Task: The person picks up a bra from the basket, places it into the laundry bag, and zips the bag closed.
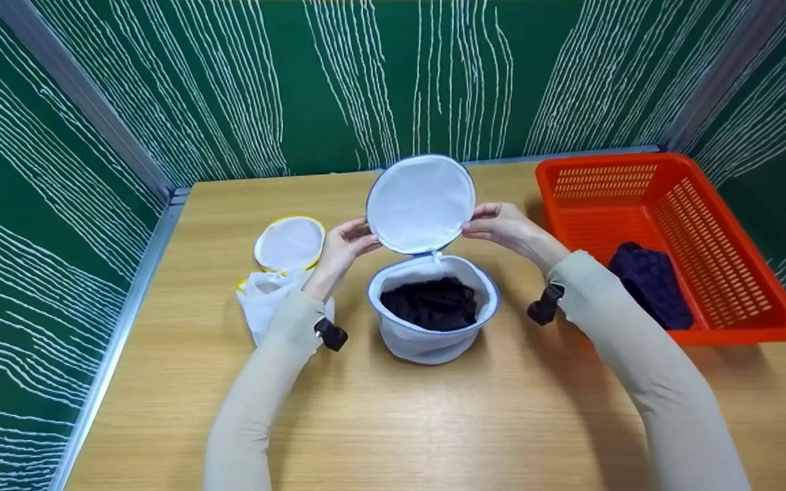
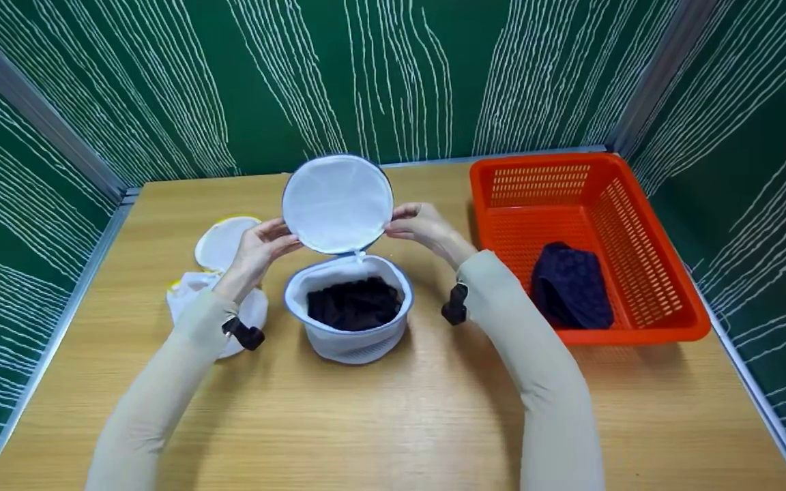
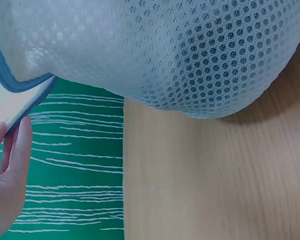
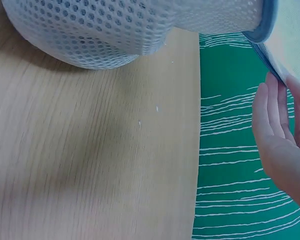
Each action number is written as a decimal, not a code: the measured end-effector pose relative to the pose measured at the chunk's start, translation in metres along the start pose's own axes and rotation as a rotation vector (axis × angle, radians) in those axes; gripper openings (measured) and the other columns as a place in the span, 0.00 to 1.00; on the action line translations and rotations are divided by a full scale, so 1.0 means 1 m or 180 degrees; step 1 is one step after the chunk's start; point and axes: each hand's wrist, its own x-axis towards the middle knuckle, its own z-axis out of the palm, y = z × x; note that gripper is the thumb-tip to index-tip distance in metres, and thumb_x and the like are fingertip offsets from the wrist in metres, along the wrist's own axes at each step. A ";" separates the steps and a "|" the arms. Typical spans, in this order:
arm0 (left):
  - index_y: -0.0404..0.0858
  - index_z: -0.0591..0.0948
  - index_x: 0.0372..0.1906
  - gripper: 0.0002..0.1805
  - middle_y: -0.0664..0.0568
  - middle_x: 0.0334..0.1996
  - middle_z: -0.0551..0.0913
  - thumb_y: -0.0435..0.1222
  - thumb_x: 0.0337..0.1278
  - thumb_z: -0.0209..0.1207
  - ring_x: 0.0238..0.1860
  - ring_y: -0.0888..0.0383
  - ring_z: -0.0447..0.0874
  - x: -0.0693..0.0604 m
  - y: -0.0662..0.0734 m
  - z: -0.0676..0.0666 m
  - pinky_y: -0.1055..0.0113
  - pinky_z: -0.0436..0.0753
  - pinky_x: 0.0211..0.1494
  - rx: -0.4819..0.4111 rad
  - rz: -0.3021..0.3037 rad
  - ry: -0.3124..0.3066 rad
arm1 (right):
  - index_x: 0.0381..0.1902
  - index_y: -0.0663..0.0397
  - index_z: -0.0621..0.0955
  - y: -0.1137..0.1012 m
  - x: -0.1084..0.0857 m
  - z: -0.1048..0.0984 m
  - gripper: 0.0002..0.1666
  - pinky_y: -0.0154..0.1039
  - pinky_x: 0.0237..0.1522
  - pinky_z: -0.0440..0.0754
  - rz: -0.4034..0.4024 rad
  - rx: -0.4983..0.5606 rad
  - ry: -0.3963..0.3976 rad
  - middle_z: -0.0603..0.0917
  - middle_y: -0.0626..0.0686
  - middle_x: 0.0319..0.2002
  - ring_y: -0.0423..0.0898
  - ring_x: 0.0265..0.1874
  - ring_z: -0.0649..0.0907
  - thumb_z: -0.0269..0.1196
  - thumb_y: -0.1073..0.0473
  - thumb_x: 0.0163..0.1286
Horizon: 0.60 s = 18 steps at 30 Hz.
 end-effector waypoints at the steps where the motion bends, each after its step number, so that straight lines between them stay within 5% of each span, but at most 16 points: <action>1: 0.22 0.69 0.52 0.20 0.37 0.40 0.77 0.19 0.50 0.52 0.33 0.58 0.80 -0.001 0.000 0.000 0.64 0.78 0.45 0.0037 0.0071 -0.0024 | 0.29 0.57 0.80 0.000 -0.001 0.000 0.08 0.38 0.42 0.78 -0.0034 -0.0019 -0.0030 0.83 0.54 0.29 0.46 0.33 0.82 0.60 0.74 0.54; 8: 0.17 0.73 0.42 0.14 0.49 0.29 0.81 0.17 0.47 0.53 0.30 0.61 0.80 -0.010 0.000 0.000 0.64 0.79 0.43 0.0242 0.0491 -0.0143 | 0.29 0.55 0.82 0.003 -0.010 -0.003 0.09 0.37 0.44 0.77 -0.0340 -0.0458 -0.0290 0.83 0.52 0.32 0.45 0.35 0.82 0.60 0.73 0.55; 18: 0.19 0.78 0.36 0.09 0.40 0.30 0.82 0.19 0.45 0.55 0.30 0.64 0.80 -0.026 0.001 -0.002 0.70 0.78 0.40 0.0871 0.0796 -0.0166 | 0.39 0.61 0.81 0.007 -0.022 -0.002 0.15 0.37 0.46 0.76 -0.0597 -0.1874 0.0090 0.83 0.50 0.35 0.44 0.37 0.79 0.67 0.62 0.51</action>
